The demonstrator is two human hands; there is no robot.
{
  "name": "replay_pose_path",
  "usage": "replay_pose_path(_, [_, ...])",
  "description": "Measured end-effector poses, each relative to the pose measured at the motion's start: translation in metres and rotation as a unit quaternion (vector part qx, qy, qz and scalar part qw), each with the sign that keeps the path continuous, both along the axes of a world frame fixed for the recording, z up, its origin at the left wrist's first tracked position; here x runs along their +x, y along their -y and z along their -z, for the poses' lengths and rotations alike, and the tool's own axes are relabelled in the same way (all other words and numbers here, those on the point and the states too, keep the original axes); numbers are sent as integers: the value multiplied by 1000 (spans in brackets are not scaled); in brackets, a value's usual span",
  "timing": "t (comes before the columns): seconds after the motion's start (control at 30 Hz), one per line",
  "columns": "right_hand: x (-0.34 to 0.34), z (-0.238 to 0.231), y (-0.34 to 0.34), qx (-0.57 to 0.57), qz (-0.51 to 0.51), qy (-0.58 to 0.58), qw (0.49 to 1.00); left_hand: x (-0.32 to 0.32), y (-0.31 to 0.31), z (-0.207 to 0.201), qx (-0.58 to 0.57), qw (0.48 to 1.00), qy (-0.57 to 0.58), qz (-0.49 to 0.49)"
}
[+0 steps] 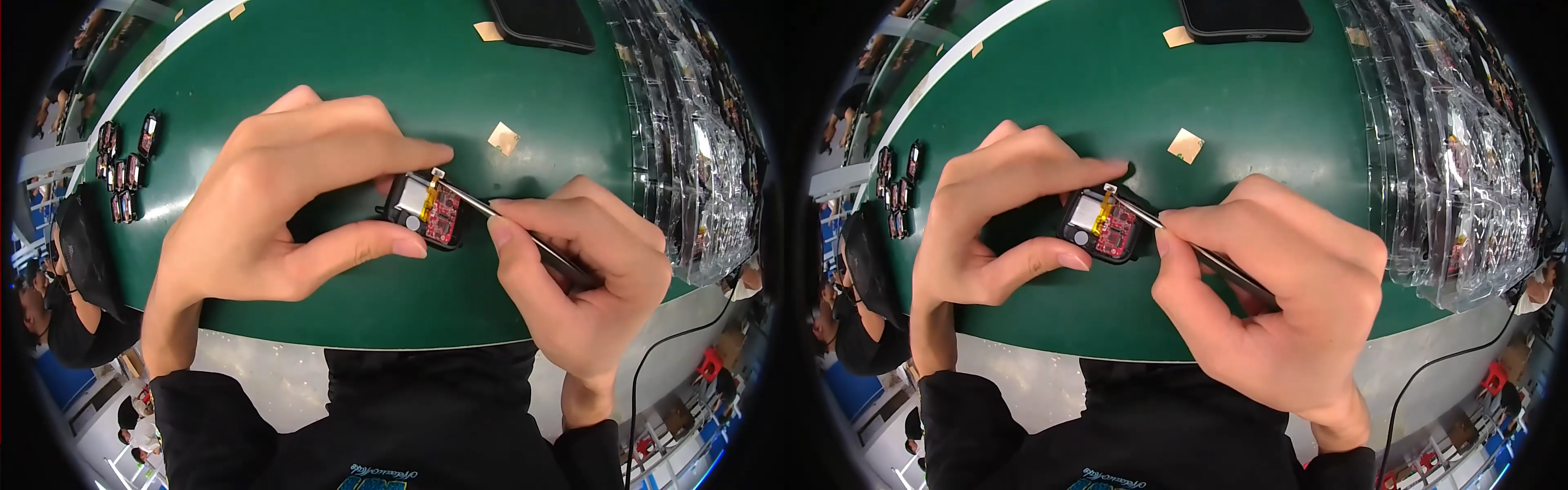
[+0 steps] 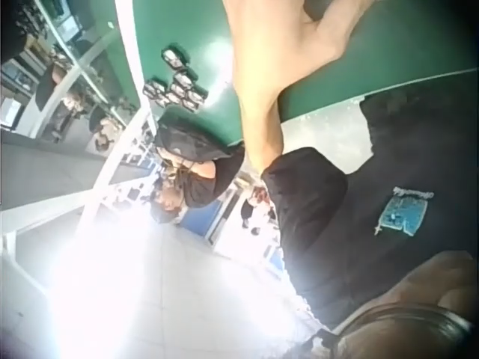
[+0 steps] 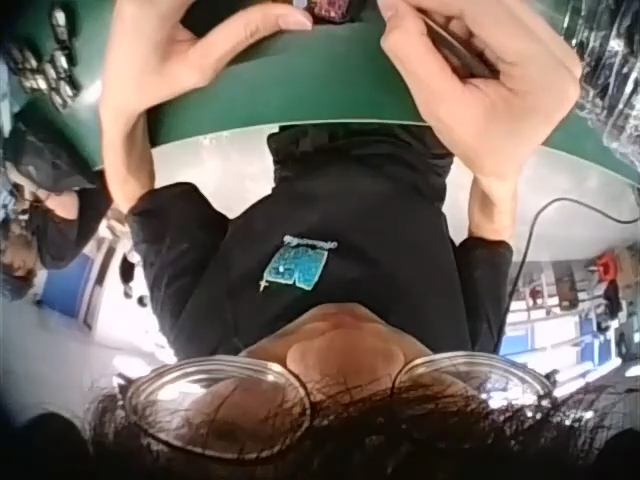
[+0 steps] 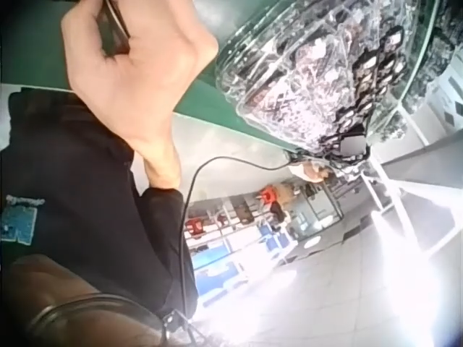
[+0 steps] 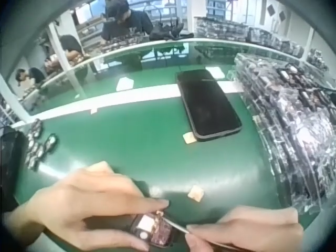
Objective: Assembling the internal components of smart watches using tweezers.
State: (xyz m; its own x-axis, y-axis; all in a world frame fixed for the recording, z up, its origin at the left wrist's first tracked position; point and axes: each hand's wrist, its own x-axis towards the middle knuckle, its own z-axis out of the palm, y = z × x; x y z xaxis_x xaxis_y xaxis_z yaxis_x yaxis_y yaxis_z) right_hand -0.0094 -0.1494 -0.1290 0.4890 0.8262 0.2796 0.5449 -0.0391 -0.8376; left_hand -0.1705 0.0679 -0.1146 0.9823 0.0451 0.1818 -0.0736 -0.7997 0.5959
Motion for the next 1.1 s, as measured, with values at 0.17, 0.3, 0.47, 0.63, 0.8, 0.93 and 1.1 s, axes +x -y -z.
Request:
replay_pose_path(0.17, [1, -2, 2, 13, 8, 62, 998, 4, 3, -3, -29, 999, -18, -29])
replay_pose_path(0.3, [-5, 5, 1, 36, 19, 100, 994, 0, 4, -6, -17, 999, -19, -32])
replay_pose_path(0.47, [-7, 3, 2, 40, 30, 118, 992, 3, 3, -5, -16, 1000, -5, -21])
replay_pose_path(0.63, [-7, 5, -1, 42, 22, 115, 992, 2, 1, -2, -16, 1000, -3, -17])
replay_pose_path(0.8, [-2, -8, 2, -13, 7, 30, 999, -1, -10, -1, -66, 998, -18, 13])
replay_pose_path(0.93, [1, -7, 3, -28, -2, -11, 1000, 0, -14, -1, -77, 996, -39, 25])
replay_pose_path(1.1, [4, -6, 4, -28, -20, -8, 999, 1, -14, -3, -76, 996, -42, 35])
